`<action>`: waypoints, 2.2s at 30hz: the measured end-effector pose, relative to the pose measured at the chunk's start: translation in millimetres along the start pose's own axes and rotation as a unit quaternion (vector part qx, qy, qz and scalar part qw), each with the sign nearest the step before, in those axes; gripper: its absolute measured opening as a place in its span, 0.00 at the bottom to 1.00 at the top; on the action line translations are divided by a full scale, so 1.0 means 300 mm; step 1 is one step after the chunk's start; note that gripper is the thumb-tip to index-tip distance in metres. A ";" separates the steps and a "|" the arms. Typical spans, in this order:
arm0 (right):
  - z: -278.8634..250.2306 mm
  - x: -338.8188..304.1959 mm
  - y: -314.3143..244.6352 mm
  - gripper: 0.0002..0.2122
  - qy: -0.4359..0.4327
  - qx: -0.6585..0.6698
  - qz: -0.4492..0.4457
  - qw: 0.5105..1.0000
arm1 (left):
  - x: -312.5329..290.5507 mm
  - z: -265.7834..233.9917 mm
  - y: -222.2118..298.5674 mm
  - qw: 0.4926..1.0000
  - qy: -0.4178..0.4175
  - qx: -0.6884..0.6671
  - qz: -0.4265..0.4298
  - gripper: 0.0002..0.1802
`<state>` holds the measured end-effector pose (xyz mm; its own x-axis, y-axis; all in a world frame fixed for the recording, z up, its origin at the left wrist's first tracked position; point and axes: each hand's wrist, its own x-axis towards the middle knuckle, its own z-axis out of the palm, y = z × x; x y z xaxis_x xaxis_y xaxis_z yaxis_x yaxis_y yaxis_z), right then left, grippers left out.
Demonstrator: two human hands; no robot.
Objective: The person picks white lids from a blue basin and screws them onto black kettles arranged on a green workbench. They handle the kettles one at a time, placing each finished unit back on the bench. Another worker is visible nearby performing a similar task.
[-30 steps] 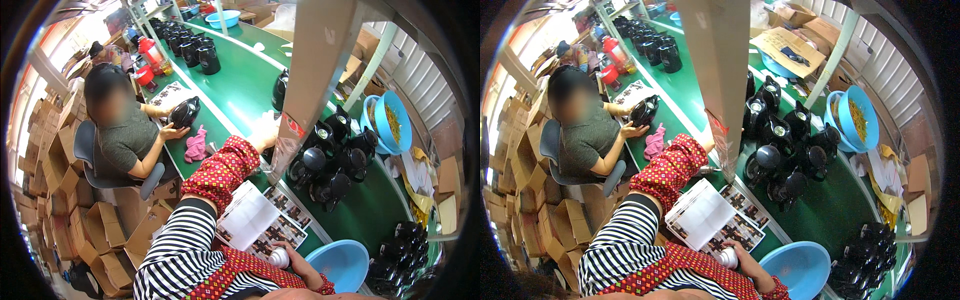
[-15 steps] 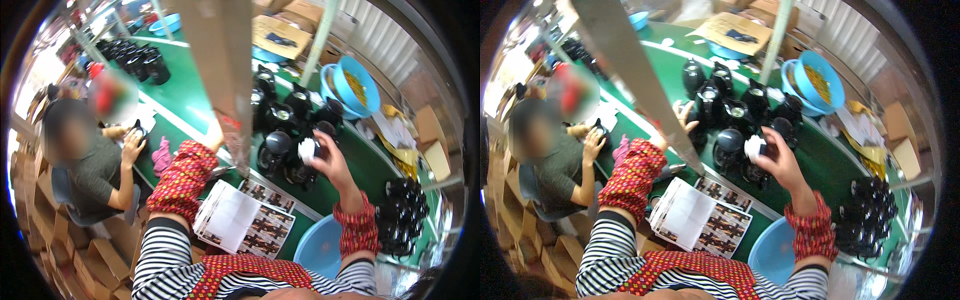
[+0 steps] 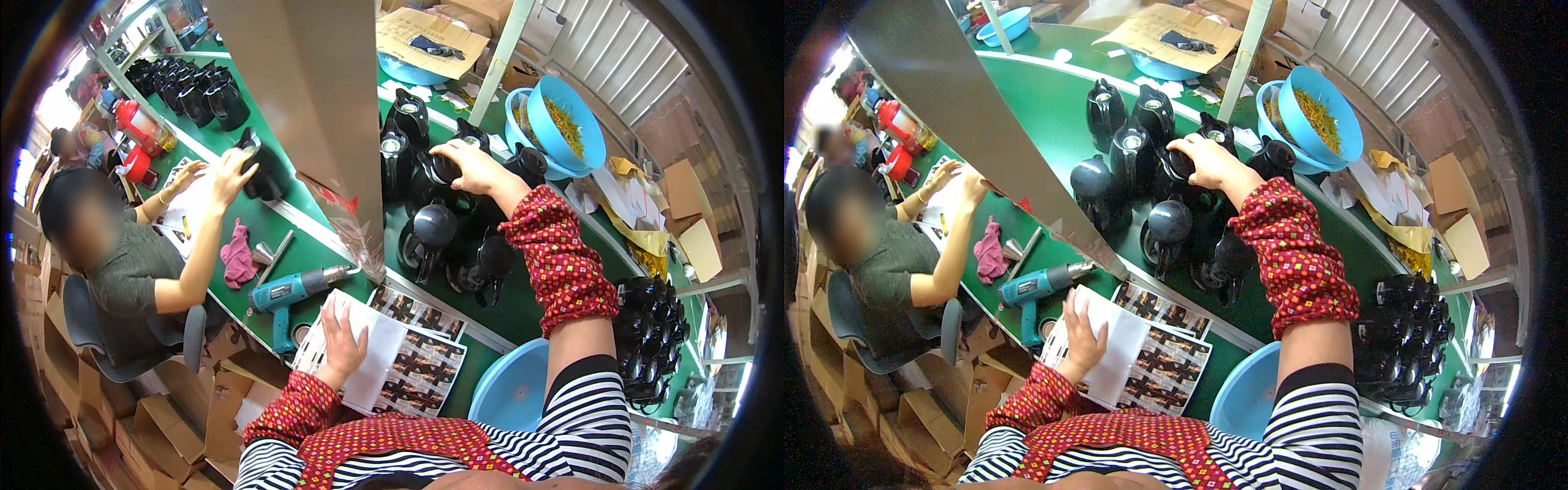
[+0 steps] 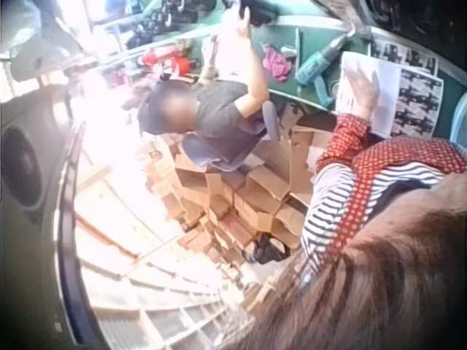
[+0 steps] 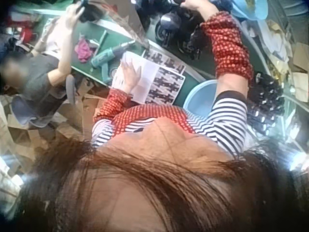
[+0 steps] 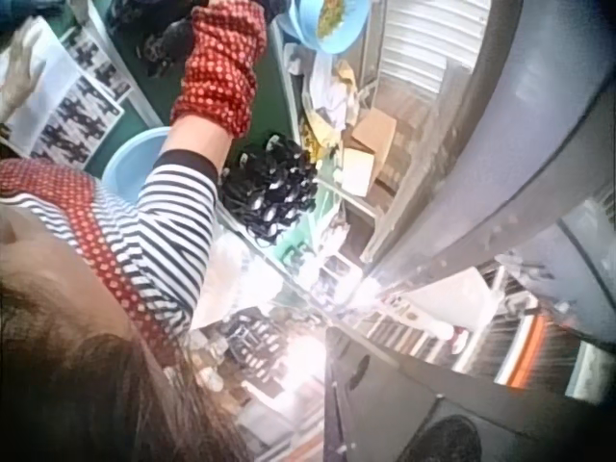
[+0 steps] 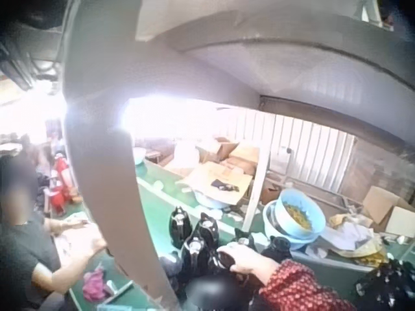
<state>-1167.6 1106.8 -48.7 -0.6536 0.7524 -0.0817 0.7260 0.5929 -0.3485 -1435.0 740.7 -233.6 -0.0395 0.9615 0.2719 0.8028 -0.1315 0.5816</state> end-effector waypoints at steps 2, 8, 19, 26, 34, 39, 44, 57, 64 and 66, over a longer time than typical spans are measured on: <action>-0.007 0.034 -0.012 0.37 -0.034 -0.032 -0.016 0.999 | -0.126 0.063 -0.029 0.997 -0.066 0.032 -0.007 0.44; -0.030 0.051 -0.046 0.38 -0.097 -0.100 -0.004 0.990 | -0.168 0.123 -0.004 0.975 -0.191 0.111 -0.004 0.41; -0.073 0.042 -0.114 0.40 -0.052 -0.231 0.057 0.970 | -0.185 0.149 -0.022 0.972 -0.194 0.133 0.009 0.40; -0.077 0.107 -0.130 0.32 -0.127 -0.227 0.192 0.946 | -0.188 0.167 -0.025 0.972 -0.189 0.140 0.010 0.41; 0.014 0.134 -0.081 0.40 -0.032 -0.236 0.157 0.958 | -0.191 0.150 -0.005 0.972 -0.196 0.130 -0.021 0.40; 0.034 0.111 0.046 0.36 -0.043 -0.154 0.050 0.986 | -0.176 0.141 -0.008 0.972 -0.203 0.119 0.012 0.39; 0.081 0.127 0.052 0.38 -0.063 -0.155 0.118 0.979 | -0.176 0.109 0.009 0.975 -0.188 0.121 0.014 0.38; 0.030 0.071 -0.042 0.34 -0.080 -0.171 0.116 0.975 | -0.167 0.096 0.030 0.970 -0.201 0.138 0.007 0.38; 0.122 0.084 -0.079 0.37 -0.045 -0.281 0.204 0.937 | -0.175 0.108 0.019 0.973 -0.177 0.147 0.020 0.37; 0.137 0.094 -0.022 0.34 -0.056 -0.261 0.229 0.936 | -0.174 0.121 0.013 0.974 -0.174 0.140 0.024 0.37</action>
<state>-1199.4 1112.3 -87.0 -0.2463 0.9442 -0.2189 0.9216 0.2980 0.2485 -1408.1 698.8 -273.4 0.1668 0.9859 -0.0122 0.9314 -0.1535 0.3300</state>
